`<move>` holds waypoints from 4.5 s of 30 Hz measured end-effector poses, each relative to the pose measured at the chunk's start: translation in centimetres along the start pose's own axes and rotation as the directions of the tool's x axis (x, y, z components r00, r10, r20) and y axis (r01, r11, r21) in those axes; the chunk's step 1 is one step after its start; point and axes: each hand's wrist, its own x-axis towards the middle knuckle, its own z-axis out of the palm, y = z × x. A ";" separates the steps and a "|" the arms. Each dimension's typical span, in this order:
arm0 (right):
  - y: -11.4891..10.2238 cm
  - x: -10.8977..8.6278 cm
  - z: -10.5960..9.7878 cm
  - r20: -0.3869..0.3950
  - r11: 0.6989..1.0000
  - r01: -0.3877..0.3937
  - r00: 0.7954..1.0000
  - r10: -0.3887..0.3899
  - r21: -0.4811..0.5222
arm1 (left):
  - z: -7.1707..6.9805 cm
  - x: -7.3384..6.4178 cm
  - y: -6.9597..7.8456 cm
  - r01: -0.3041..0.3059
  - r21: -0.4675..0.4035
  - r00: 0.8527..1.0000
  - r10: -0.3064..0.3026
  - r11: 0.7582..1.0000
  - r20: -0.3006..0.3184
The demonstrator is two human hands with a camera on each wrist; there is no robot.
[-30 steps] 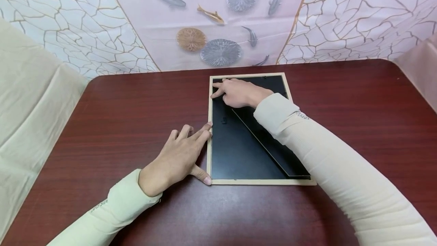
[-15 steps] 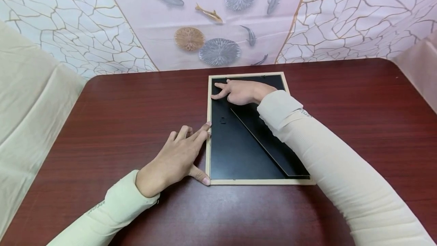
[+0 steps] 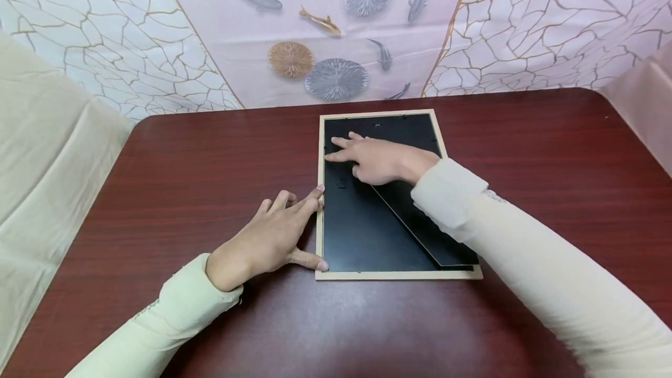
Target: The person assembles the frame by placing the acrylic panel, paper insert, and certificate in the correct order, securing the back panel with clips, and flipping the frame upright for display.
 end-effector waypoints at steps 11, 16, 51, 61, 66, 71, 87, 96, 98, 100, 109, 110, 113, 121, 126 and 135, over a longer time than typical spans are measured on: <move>0.9 -8.7 3.1 -0.149 0.990 0.137 0.979 -0.141 -0.037 | -0.5 0.7 -1.3 -0.103 -0.073 0.993 0.098 0.992 -0.069; 6.2 -12.9 4.7 -0.243 0.993 0.102 0.966 -0.086 0.053 | -0.9 1.4 -2.2 -0.181 -0.026 0.971 0.174 0.983 -0.162; 11.4 -18.3 10.4 -0.414 0.991 0.089 0.909 -0.040 0.099 | -2.3 5.0 -3.8 -0.362 0.005 0.909 0.354 0.932 -0.220; 11.5 -18.4 10.5 -0.428 0.993 0.092 0.902 -0.051 0.076 | -2.0 5.2 -3.1 -0.330 0.071 0.901 0.336 0.941 -0.275; 11.5 -18.4 10.4 -0.431 0.993 0.096 0.901 -0.056 0.073 | -2.1 5.3 -2.5 -0.281 0.102 0.916 0.299 0.954 -0.268; 11.5 -18.3 10.5 -0.430 0.992 0.098 0.901 -0.054 0.081 | -2.3 5.3 -1.4 -0.231 0.112 0.937 0.252 0.967 -0.243; 11.5 -18.2 10.5 -0.409 0.987 0.090 0.912 -0.028 0.132 | -1.0 2.7 2.0 -0.066 -0.027 0.967 0.057 0.997 -0.250; 11.7 -18.5 10.5 -0.410 0.988 0.087 0.912 -0.026 0.130 | 1.4 -0.1 5.7 0.121 -0.232 0.986 -0.143 0.965 -0.081; 11.7 -18.5 10.4 -0.408 0.988 0.082 0.913 -0.021 0.132 | 1.6 -0.1 6.0 0.127 -0.214 0.984 -0.150 0.969 -0.094; 11.7 -18.5 10.3 -0.402 0.988 0.078 0.915 -0.017 0.136 | 1.7 0.0 6.2 0.123 -0.191 0.983 -0.146 0.974 -0.115; 12.0 -18.3 10.6 -0.442 0.986 0.135 0.894 -0.078 0.100 | 1.6 0.3 6.6 0.127 -0.100 0.978 -0.142 0.987 -0.154; 12.0 -18.3 10.6 -0.441 0.986 0.135 0.894 -0.077 0.101 | 1.5 0.3 6.7 0.137 -0.093 0.976 -0.150 0.986 -0.156; 12.0 -18.3 10.6 -0.432 0.986 0.124 0.900 -0.066 0.108 | 1.3 0.6 7.0 0.168 -0.070 0.972 -0.177 0.983 -0.155; 11.9 -18.3 10.5 -0.414 0.987 0.105 0.909 -0.046 0.122 | 1.2 1.1 7.7 0.189 0.040 0.969 -0.179 0.981 -0.172; 11.8 -18.3 10.5 -0.404 0.987 0.088 0.914 -0.026 0.137 | 1.6 1.0 7.7 0.153 0.077 0.965 -0.132 0.985 -0.225; 12.2 -18.1 9.2 -0.396 0.990 0.116 0.915 -0.074 0.082 | 1.8 -0.6 6.1 0.115 -0.001 0.970 -0.113 0.993 -0.215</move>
